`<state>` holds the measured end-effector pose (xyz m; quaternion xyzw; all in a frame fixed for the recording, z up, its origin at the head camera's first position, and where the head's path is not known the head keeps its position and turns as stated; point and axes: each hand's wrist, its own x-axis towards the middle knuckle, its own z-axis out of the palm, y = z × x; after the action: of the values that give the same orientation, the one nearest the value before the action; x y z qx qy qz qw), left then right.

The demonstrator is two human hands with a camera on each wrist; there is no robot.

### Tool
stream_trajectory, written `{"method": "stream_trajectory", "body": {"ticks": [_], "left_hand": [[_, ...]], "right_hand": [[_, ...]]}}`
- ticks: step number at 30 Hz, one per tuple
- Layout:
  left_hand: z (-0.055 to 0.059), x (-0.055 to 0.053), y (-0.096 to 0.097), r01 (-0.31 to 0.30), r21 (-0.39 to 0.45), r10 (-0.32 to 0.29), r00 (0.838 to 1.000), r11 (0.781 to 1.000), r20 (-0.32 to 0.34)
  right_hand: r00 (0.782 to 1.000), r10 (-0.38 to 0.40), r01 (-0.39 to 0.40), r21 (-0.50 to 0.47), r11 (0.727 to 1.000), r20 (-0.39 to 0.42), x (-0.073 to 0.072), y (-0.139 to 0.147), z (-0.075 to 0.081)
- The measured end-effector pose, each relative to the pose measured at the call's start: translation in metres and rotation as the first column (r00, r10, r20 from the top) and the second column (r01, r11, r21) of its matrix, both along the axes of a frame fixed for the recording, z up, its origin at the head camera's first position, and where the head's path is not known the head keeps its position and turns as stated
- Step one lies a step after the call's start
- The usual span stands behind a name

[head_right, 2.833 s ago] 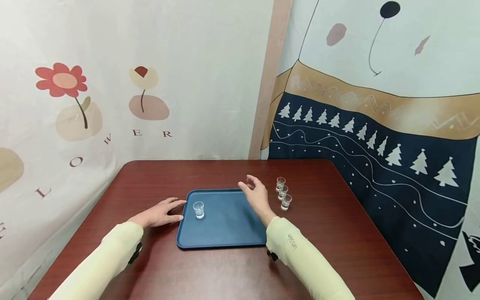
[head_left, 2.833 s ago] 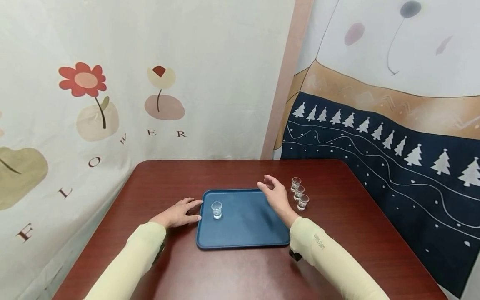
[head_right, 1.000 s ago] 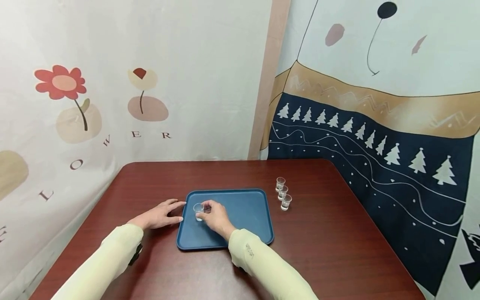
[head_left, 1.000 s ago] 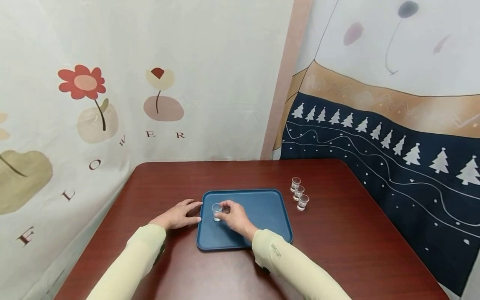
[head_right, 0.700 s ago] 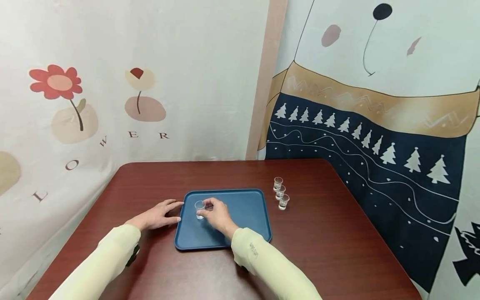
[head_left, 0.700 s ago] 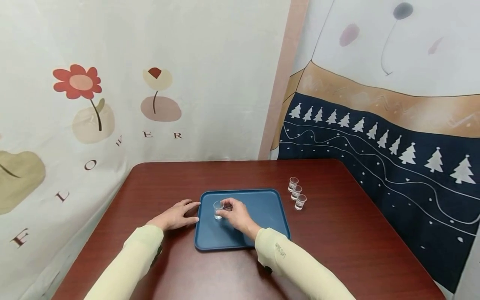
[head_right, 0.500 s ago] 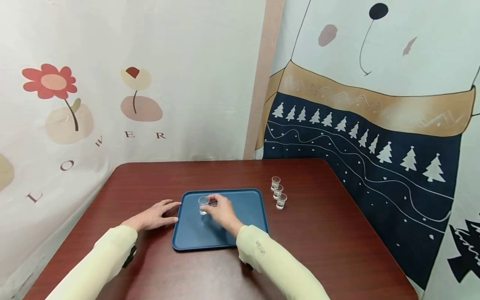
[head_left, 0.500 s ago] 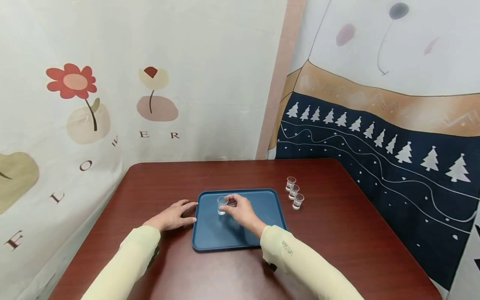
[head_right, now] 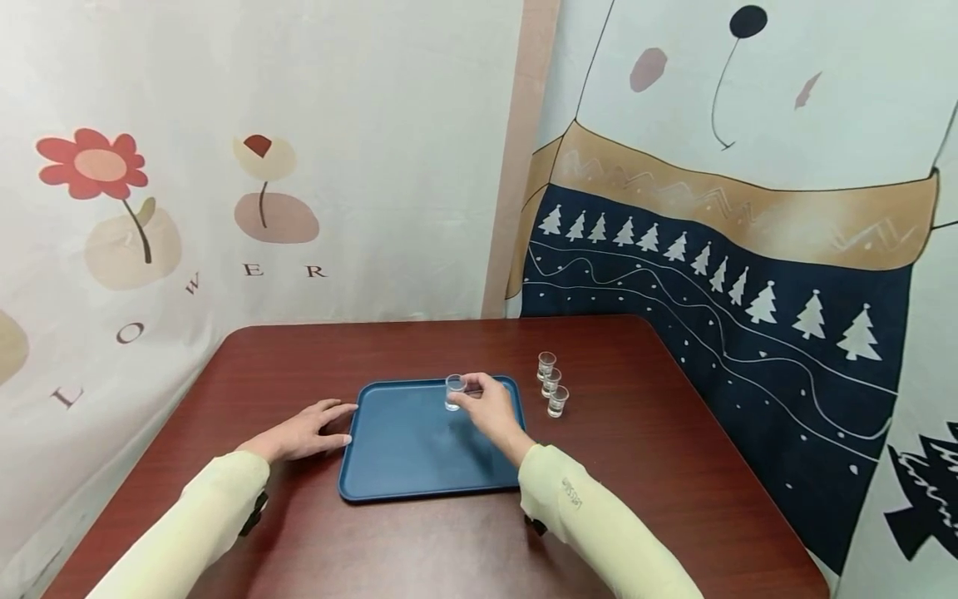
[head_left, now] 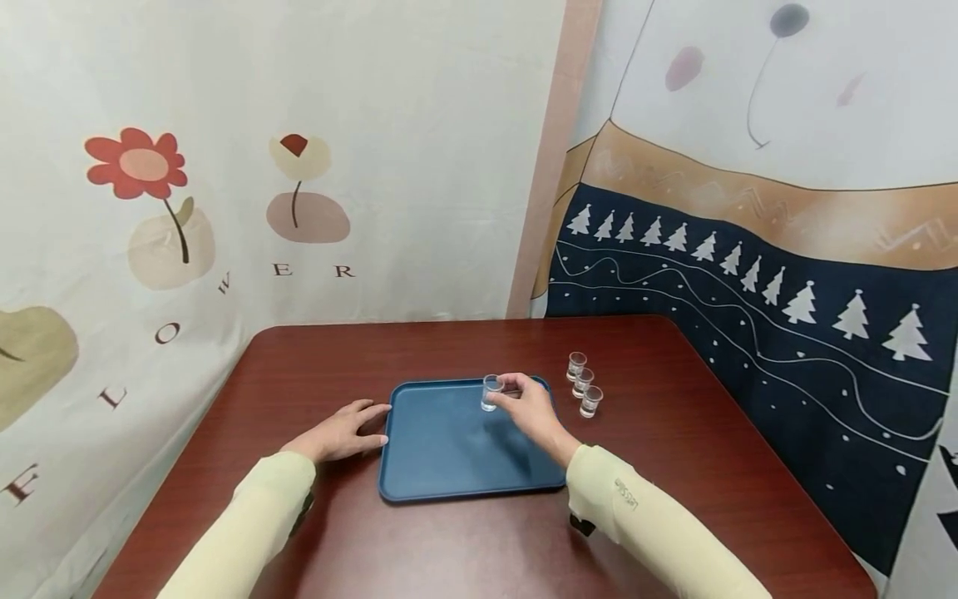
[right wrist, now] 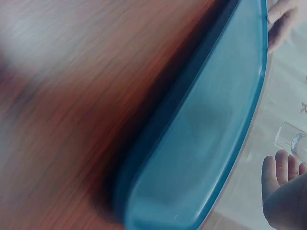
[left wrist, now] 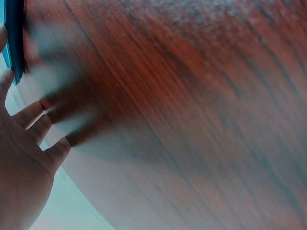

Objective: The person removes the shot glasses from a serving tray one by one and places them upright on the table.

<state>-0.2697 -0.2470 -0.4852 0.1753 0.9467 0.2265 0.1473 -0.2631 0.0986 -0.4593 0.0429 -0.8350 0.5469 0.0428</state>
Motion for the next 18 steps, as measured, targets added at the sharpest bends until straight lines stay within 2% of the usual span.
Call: {"method": "stream_trajectory", "body": {"ticks": [9, 18], "left_hand": [[0.001, 0.001, 0.000, -0.004, -0.008, 0.004, 1.000, 1.000, 0.000], [0.001, 0.001, -0.001, 0.014, -0.028, -0.014, 1.000, 1.000, -0.007]], "right_hand": [[0.995, -0.094, 0.093, -0.074, 0.993, -0.016, 0.001, 0.033, 0.000], [0.992, -0.127, 0.128, -0.079, 0.989, 0.018, 0.013, 0.061, 0.007]]}}
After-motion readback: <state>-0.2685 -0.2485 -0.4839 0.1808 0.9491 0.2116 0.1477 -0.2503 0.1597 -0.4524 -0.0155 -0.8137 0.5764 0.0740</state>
